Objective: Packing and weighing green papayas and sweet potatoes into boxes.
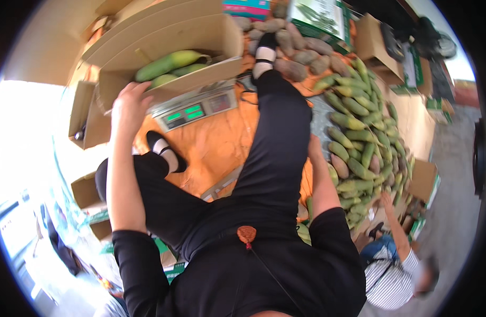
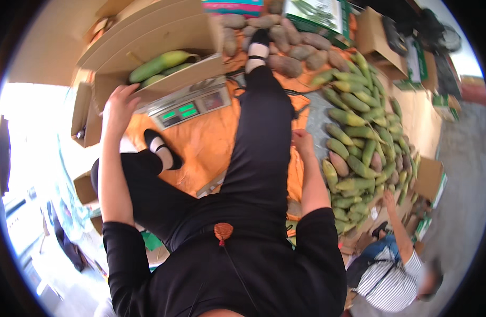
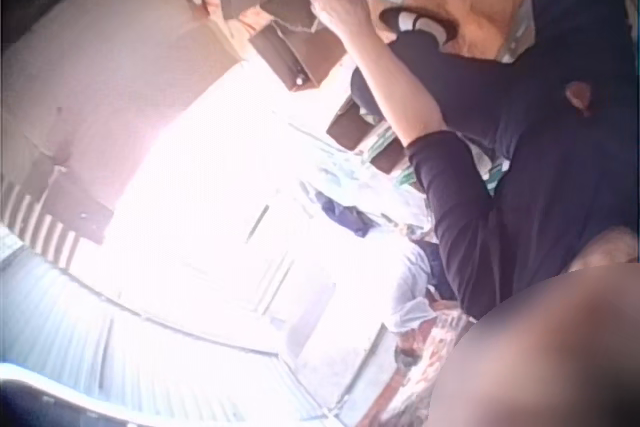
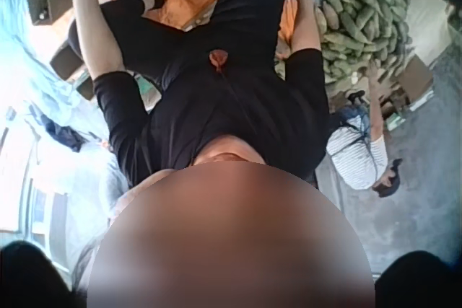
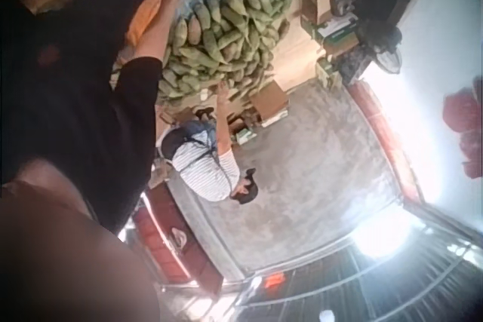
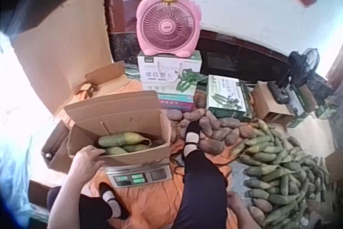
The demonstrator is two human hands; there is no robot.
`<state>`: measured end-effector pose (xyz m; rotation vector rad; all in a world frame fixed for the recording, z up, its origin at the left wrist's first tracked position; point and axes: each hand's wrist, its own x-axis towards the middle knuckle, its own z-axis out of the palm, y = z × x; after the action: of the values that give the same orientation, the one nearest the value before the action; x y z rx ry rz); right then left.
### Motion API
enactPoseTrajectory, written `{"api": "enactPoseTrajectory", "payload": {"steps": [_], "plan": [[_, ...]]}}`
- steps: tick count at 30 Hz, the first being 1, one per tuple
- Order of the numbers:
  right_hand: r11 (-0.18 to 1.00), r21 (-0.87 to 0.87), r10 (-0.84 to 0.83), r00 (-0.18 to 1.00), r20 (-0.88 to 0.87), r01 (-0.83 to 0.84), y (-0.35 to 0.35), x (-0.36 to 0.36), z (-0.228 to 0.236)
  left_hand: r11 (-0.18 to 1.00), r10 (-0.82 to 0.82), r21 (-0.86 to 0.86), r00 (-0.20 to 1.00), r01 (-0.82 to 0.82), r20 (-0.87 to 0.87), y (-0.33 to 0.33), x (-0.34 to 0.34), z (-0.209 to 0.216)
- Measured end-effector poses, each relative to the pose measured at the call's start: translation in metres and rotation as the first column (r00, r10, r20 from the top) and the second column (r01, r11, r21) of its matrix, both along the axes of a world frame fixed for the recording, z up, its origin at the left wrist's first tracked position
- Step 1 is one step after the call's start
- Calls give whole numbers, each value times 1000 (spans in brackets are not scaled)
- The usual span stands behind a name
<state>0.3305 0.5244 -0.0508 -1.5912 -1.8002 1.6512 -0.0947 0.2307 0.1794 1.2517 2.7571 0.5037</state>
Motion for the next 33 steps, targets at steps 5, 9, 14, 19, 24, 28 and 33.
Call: {"api": "enactPoseTrajectory", "payload": {"steps": [5,9,14,19,24,28,33], "plan": [[992,-125,14,963,268,20,-10,18,-13,999,3,-33,1000,-3,7,-7,0,5],[993,-19,-96,910,404,114,6,80,-66,994,-23,-103,999,27,43,4,0,-4],[991,96,-131,787,602,91,21,133,-94,989,4,-150,997,8,82,12,6,-5],[949,314,-212,696,686,-21,47,119,-71,986,91,-146,991,-76,99,9,11,0],[904,282,-101,481,871,-322,99,89,-46,980,163,-133,977,-145,135,15,13,-3],[837,224,-51,336,940,-499,128,70,-47,975,179,-154,977,-161,112,22,13,-5],[778,162,55,323,945,-607,143,63,-55,977,152,-159,987,-143,46,30,17,-6]]}}
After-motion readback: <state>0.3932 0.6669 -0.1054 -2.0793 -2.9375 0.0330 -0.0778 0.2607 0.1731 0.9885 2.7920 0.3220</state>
